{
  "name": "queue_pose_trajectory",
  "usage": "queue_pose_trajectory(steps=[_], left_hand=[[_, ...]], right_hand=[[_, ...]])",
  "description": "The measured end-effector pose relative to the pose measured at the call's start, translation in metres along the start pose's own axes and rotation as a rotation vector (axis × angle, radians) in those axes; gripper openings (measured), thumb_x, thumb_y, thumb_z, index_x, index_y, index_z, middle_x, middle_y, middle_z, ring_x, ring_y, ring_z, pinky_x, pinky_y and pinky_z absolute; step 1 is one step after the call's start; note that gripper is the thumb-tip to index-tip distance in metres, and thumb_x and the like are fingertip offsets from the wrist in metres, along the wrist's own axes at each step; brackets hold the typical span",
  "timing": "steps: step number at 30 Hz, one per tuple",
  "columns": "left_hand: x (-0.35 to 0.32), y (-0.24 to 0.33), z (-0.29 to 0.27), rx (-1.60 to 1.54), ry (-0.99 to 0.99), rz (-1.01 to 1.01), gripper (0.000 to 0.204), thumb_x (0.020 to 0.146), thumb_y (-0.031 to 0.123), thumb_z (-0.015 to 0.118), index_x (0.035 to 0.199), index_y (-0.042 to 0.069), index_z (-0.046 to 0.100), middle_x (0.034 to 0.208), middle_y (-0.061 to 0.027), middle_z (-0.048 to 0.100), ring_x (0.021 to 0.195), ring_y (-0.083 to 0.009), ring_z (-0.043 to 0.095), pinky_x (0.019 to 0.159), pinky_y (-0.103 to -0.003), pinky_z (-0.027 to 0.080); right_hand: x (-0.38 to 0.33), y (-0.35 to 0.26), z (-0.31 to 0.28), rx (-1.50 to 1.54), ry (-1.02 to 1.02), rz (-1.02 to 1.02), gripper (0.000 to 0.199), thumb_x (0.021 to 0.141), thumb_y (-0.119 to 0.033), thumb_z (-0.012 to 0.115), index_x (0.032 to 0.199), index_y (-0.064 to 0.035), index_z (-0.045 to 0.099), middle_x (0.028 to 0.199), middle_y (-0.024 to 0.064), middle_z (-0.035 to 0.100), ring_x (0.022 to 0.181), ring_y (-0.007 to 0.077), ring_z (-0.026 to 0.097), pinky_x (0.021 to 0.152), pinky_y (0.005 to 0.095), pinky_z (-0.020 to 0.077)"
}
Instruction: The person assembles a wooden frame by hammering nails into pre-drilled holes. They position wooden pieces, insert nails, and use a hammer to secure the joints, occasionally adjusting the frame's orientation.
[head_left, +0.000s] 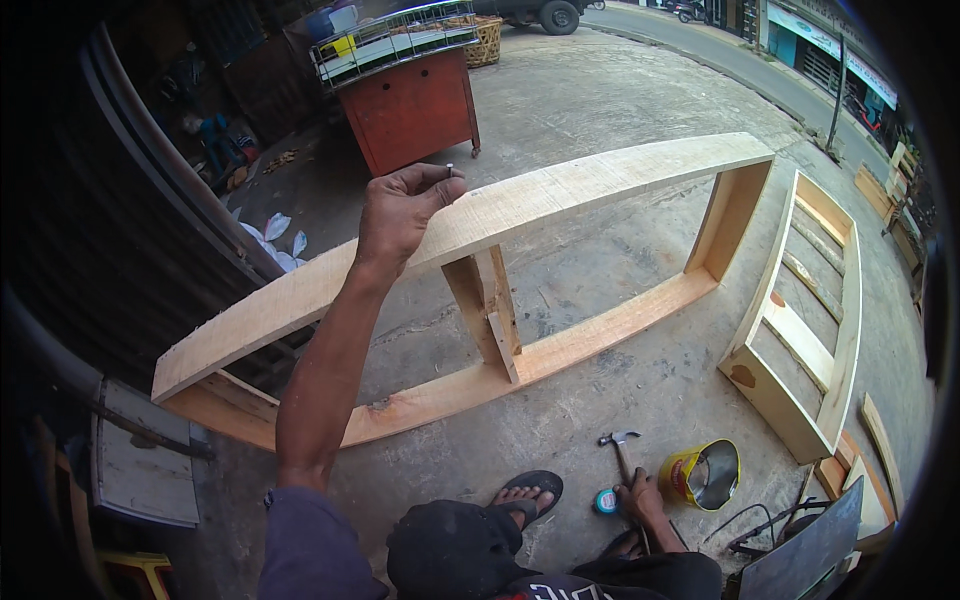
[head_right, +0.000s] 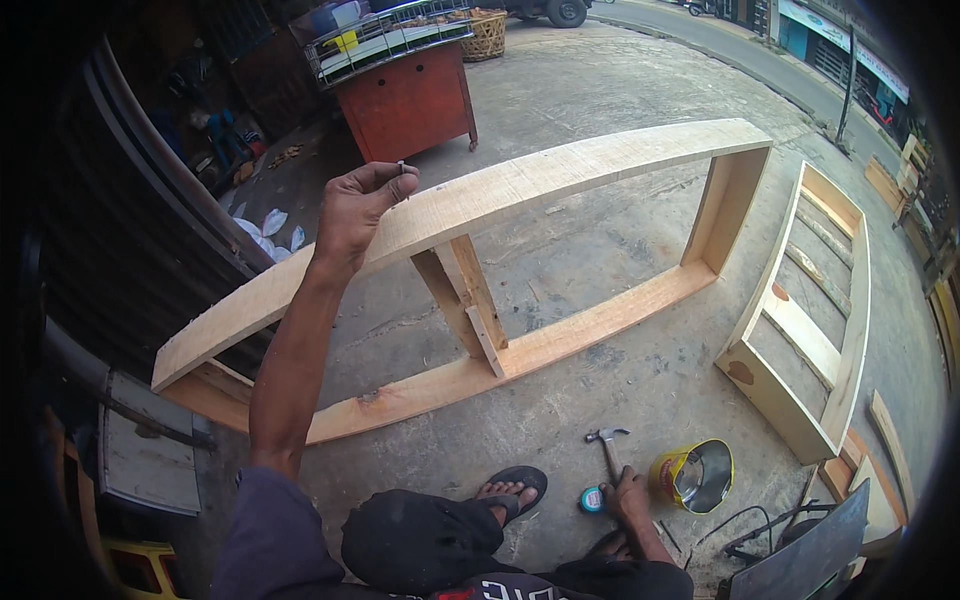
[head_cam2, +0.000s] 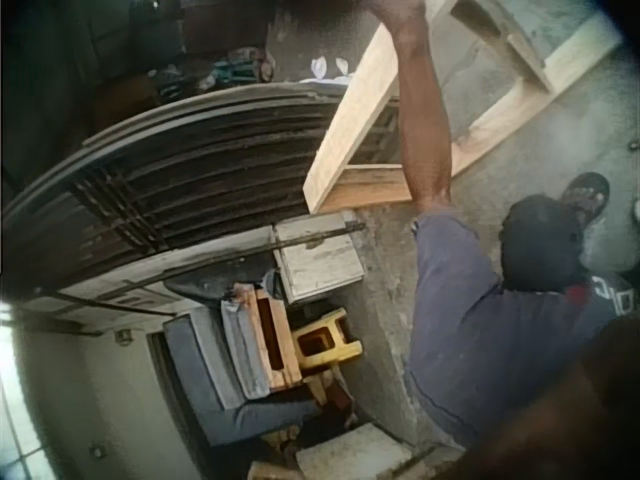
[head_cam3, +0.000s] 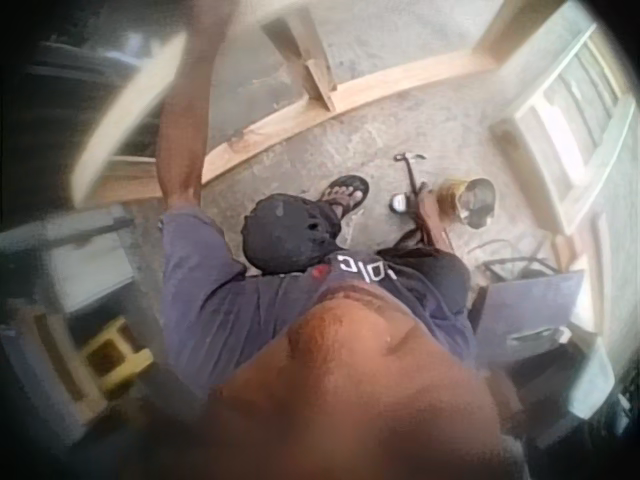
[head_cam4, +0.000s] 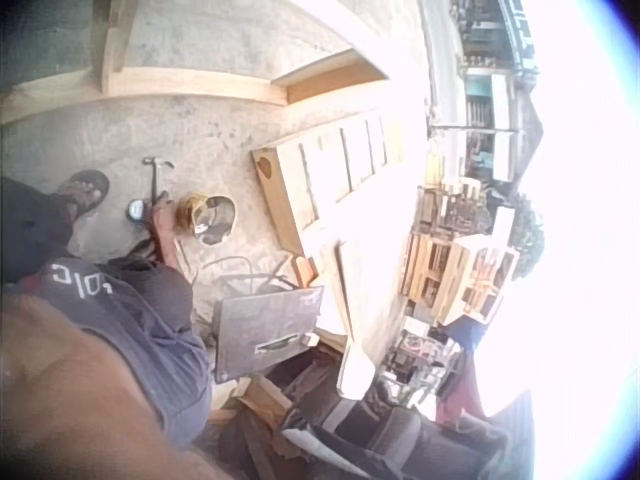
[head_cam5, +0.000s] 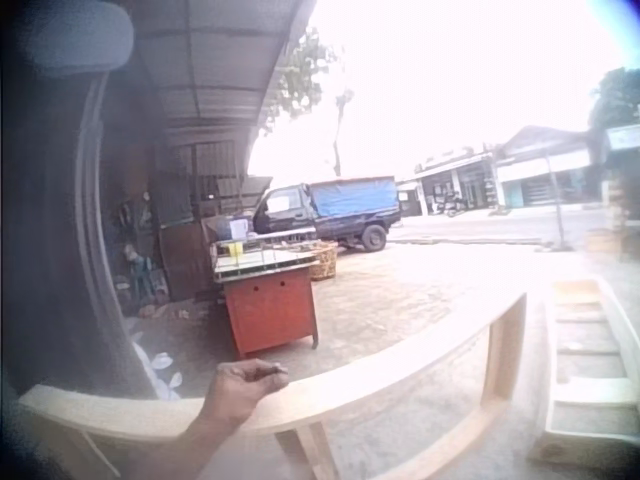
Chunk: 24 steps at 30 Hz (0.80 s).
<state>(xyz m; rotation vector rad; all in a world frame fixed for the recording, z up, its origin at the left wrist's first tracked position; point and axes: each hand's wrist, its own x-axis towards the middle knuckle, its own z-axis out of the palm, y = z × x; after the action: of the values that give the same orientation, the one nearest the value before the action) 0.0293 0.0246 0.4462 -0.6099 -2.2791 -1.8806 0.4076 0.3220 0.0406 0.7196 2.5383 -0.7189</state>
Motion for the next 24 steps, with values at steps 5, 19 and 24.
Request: queue_pose_trajectory(steps=[5, 19, 24], left_hand=[[0.004, -0.02, 0.004, 0.137, 0.049, -0.041, 0.022, 0.086, 0.017, 0.085, 0.1, 0.001, 0.08, 0.085, -0.0027, 0.075, 0.077, -0.0085, 0.066, 0.074, -0.025, 0.054], [-0.009, -0.007, 0.006, 0.378, 0.001, -0.062, 0.024, 0.085, 0.019, 0.086, 0.103, 0.004, 0.082, 0.091, -0.0057, 0.08, 0.08, -0.0084, 0.069, 0.079, -0.026, 0.055], [-0.007, -0.007, 0.001, 0.362, -0.049, -0.064, 0.02, 0.084, 0.021, 0.085, 0.101, 0.012, 0.084, 0.09, -0.0046, 0.081, 0.077, -0.0096, 0.072, 0.077, -0.027, 0.056]], right_hand=[[0.009, 0.021, 0.013, 0.232, -0.039, 0.01, 0.063, 0.088, -0.039, 0.073, 0.131, 0.0049, 0.058, 0.104, 0.0318, 0.07, 0.097, 0.0422, 0.072, 0.084, 0.0479, 0.0577], [-0.068, -0.263, -0.32, 0.222, 0.482, -0.851, 0.066, 0.101, -0.018, 0.063, 0.16, -0.0177, 0.034, 0.099, 0.0204, 0.074, 0.085, 0.0333, 0.074, 0.073, 0.046, 0.0586], [-0.065, -0.323, -0.344, 0.252, 0.588, -0.983, 0.064, 0.102, -0.019, 0.064, 0.159, -0.0194, 0.036, 0.1, 0.021, 0.073, 0.083, 0.0327, 0.074, 0.07, 0.044, 0.059]])
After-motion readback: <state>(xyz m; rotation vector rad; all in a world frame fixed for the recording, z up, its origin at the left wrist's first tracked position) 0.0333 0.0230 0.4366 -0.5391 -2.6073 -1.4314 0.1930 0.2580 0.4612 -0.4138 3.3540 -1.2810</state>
